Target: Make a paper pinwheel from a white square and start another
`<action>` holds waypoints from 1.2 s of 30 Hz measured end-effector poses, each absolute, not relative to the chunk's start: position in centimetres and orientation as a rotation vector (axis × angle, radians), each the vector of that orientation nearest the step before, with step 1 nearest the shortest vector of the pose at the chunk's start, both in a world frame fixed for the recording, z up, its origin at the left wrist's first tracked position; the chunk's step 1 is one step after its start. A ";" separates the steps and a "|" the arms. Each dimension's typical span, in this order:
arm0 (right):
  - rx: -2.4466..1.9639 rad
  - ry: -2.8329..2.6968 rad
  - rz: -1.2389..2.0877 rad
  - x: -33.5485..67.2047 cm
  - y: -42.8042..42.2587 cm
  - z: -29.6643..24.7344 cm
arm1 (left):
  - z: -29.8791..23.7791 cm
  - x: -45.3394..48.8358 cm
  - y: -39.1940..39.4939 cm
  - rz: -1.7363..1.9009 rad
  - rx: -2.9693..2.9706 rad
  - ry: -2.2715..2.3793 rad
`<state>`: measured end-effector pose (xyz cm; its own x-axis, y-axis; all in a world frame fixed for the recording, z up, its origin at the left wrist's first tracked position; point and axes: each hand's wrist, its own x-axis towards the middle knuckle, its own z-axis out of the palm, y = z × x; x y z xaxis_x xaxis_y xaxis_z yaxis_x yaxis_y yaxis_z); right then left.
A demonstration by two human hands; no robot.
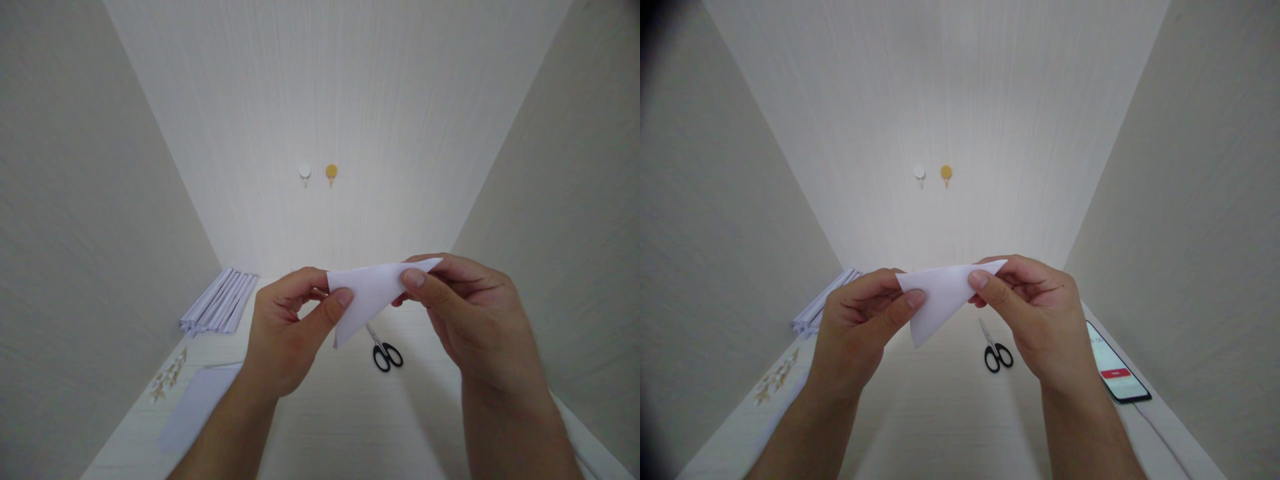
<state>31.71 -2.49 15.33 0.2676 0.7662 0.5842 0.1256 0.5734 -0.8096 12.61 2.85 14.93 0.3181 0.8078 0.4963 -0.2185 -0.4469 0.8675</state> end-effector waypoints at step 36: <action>-0.958 -1.181 0.401 31.6 -2.4 14.8 | 14.2 12.4 3.4 1.253 1.687 0.557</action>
<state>31.57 -2.40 14.84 0.3698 0.7134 0.5952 0.2032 0.5630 -0.8011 12.39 3.38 14.22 0.3763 0.7863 0.4901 -0.1631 -0.4645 0.8704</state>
